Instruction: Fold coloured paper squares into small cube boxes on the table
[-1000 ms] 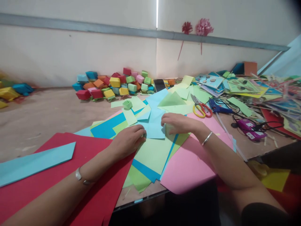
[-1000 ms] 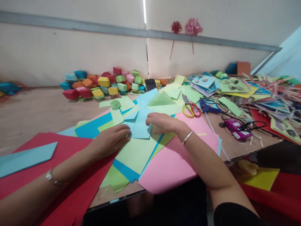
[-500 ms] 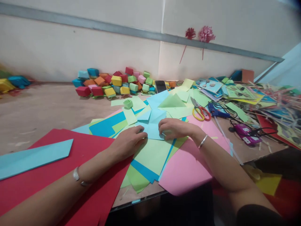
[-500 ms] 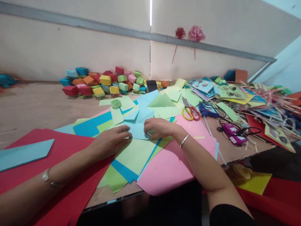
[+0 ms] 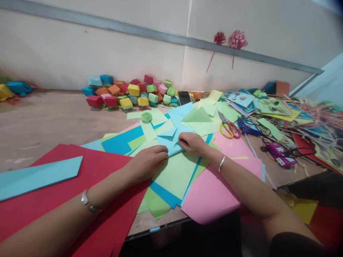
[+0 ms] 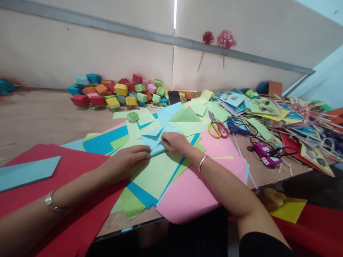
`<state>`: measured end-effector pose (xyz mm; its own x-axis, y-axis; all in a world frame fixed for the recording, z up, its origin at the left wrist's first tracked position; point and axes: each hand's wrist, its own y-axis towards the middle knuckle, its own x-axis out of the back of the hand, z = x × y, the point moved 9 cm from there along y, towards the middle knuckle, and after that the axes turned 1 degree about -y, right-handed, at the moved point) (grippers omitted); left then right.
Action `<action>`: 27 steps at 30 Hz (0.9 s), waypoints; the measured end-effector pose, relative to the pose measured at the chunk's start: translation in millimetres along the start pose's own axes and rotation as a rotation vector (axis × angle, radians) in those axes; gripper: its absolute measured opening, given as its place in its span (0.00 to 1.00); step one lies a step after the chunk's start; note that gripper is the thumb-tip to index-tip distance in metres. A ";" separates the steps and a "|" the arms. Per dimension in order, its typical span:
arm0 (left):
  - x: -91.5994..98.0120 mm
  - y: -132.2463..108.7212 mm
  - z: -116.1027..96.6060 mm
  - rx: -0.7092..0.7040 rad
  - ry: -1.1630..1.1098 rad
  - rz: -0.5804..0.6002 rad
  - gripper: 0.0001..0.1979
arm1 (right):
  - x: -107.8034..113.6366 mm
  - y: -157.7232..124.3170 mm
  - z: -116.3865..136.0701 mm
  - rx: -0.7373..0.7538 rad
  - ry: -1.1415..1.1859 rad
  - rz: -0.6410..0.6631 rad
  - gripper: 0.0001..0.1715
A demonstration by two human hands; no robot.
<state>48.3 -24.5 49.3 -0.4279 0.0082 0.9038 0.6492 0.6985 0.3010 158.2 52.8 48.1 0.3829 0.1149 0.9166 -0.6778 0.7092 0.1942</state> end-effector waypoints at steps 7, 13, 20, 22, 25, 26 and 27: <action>-0.1 -1.1 0.5 -0.012 0.074 -0.040 0.15 | -19.2 4.0 2.6 -0.084 -0.246 0.013 0.07; 0.3 3.8 3.8 0.053 0.085 -0.118 0.12 | -22.9 6.3 1.6 -0.086 -0.283 0.004 0.07; -1.6 6.7 5.0 0.060 0.099 -0.123 0.10 | -19.3 2.7 5.0 -0.098 -0.326 0.000 0.07; -3.0 6.0 4.8 0.053 0.110 -0.103 0.11 | -18.9 2.4 6.1 -0.096 -0.334 0.005 0.07; -4.3 4.9 8.5 0.115 0.132 -0.074 0.08 | -19.3 3.2 6.6 -0.092 -0.340 0.016 0.07; -4.3 4.6 10.1 0.142 0.139 -0.067 0.07 | -19.6 3.6 6.4 -0.094 -0.344 0.021 0.07; -4.4 4.5 10.7 0.159 0.141 -0.061 0.05 | -20.0 3.8 6.2 -0.096 -0.349 0.027 0.06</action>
<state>46.3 -13.7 43.5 -0.3639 -0.1296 0.9224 0.5131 0.7986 0.3146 144.0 49.0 32.6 0.1176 -0.0984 0.9882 -0.6163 0.7730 0.1503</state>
